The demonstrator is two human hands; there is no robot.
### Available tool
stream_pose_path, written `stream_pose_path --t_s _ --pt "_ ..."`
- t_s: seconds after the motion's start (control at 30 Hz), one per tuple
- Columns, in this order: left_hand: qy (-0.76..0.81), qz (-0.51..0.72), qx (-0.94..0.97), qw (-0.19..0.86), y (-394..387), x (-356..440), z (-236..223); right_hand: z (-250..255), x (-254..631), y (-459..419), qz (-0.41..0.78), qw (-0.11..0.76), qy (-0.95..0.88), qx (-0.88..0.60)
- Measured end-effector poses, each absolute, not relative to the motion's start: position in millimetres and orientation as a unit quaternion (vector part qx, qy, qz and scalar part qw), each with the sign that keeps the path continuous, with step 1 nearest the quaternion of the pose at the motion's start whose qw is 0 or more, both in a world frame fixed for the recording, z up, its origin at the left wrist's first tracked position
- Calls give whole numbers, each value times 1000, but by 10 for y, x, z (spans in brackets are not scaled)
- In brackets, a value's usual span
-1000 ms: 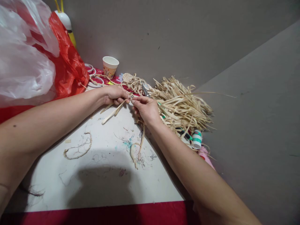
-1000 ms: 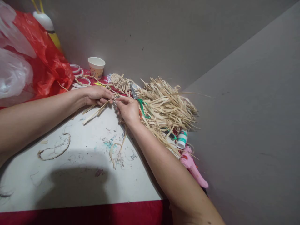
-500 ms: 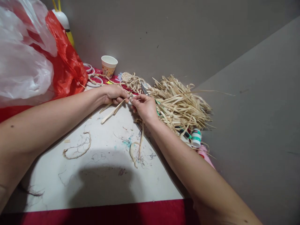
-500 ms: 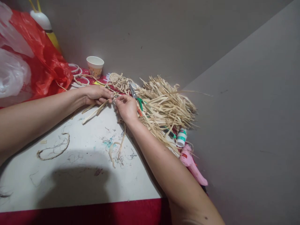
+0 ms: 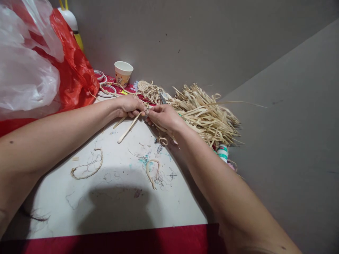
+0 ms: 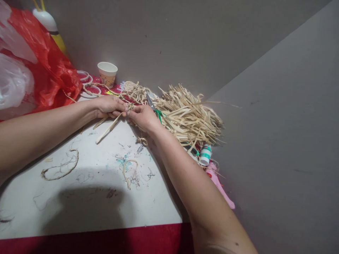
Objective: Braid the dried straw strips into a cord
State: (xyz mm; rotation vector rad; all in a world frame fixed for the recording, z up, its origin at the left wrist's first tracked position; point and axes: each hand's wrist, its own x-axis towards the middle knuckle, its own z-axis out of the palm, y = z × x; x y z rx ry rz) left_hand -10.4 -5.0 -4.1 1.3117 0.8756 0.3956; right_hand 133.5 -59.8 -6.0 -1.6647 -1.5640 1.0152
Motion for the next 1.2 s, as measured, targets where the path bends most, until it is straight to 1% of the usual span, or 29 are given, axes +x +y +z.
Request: stream_pose_path --t_s 0.1,0.37,0.6,0.73,0.83,0.97,1.03,1.1,1.2 --pt "397 179 589 681 -38 -101 -54 -12 1339 -557 443 290 -575 -623" --pt "398 193 587 678 27 -92 -129 35 1423 -491 528 223 -564 -595" --pt "369 176 594 693 52 -125 -129 -39 1460 -506 614 239 -495 -566" --pt "367 178 614 676 46 -142 -106 -55 1464 -490 648 252 -478 -537" --pt "361 174 645 650 37 -142 -103 -51 1438 -480 635 256 -474 -554" --pt "353 163 691 609 29 -140 -75 -62 1374 -479 577 270 -478 -605" --pt "380 147 722 560 20 -143 -27 -75 1337 -480 538 278 -483 -633" --pt "421 136 753 488 5 -146 35 -86 1305 -480 509 283 -488 -650" --pt "452 157 785 393 -29 -137 121 -85 1276 -477 498 280 -486 -661"
